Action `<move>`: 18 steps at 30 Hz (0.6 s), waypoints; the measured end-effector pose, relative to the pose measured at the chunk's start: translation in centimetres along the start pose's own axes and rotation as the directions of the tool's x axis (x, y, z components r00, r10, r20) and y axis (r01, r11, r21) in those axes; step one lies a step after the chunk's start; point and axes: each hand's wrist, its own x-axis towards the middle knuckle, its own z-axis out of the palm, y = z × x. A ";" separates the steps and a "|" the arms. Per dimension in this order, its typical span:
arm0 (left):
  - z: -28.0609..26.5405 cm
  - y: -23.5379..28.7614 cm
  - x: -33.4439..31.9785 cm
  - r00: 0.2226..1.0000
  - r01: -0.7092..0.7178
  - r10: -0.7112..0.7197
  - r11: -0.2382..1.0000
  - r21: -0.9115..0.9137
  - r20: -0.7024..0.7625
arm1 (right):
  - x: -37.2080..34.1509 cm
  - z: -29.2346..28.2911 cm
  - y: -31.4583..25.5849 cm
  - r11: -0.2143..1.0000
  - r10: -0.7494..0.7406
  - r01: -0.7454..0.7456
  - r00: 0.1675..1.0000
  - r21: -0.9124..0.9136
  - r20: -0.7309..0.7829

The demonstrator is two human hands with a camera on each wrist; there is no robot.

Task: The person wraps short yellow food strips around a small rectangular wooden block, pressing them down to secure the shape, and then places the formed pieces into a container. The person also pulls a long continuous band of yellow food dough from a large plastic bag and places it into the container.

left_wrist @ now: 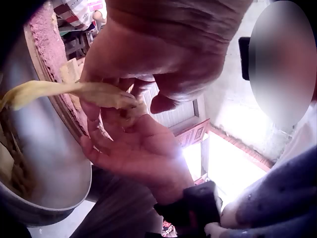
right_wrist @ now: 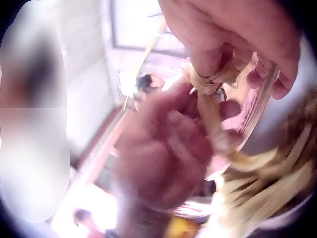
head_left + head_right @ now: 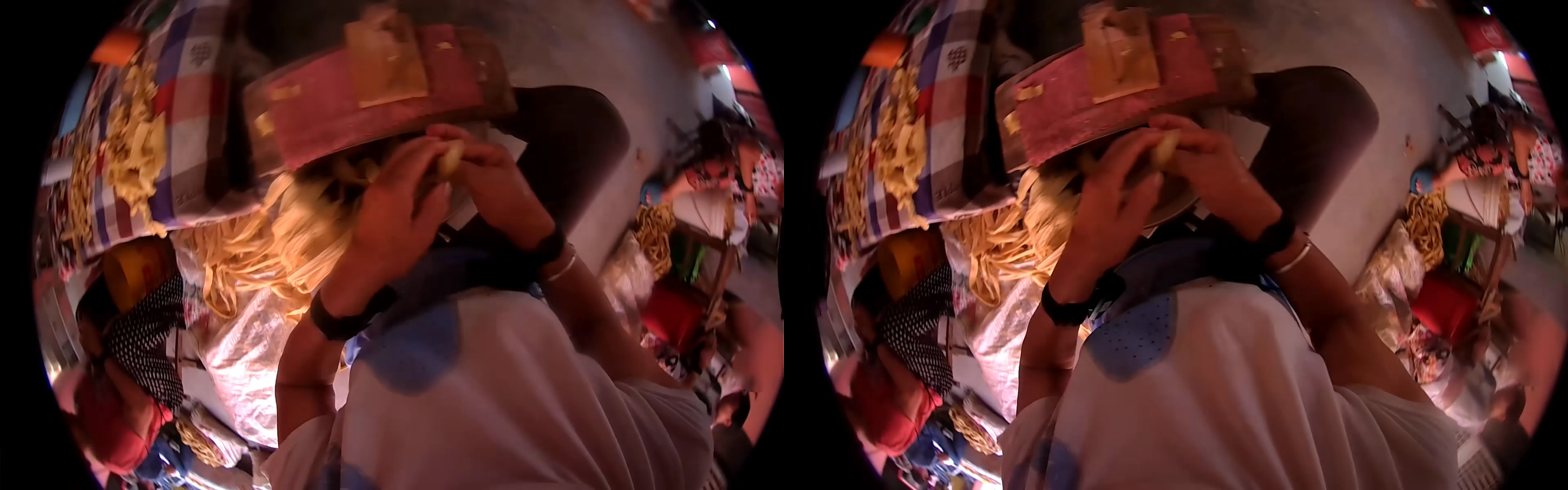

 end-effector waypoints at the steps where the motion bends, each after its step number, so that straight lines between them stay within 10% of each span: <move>1: 0.2 0.1 0.2 0.998 0.059 -0.057 0.996 0.073 -0.029 | 0.2 0.6 0.3 0.992 0.107 -0.096 0.984 0.082 -0.140; 3: 0.2 -0.1 0.3 0.992 0.122 -0.114 0.982 0.142 -0.061 | 0.4 1.0 0.1 0.968 0.222 -0.179 0.937 0.176 -0.268; 5: 0.7 -1.5 0.9 0.975 0.217 -0.190 0.928 0.302 -0.114 | 0.7 0.6 -0.4 0.931 -0.181 0.060 0.933 -0.361 -0.312; 7: 1.1 -3.1 0.9 0.972 0.202 -0.174 0.962 0.185 -0.157 | 1.1 0.3 -0.6 0.931 -0.216 0.080 0.908 -0.356 -0.360; 9: 1.1 -1.9 0.5 0.705 0.642 -0.708 0.609 -0.466 0.046 | 1.4 0.0 -0.1 0.932 -0.244 0.094 0.877 -0.351 -0.414; 12: 1.1 1.3 -2.1 0.559 0.812 -0.741 0.396 -0.429 0.373 | 1.5 -0.6 1.5 0.941 -0.166 -0.006 0.864 -0.338 -0.476; 17: -1.8 -1.1 -3.3 0.829 0.554 -0.550 0.832 -0.020 0.099 | 1.4 -1.0 2.1 0.879 0.315 -0.068 0.826 0.472 -0.467; 18: -2.3 -1.3 -3.2 0.929 0.351 -0.368 0.901 0.255 0.024 | 1.2 -2.3 1.9 0.940 0.260 -0.138 0.881 0.312 -0.394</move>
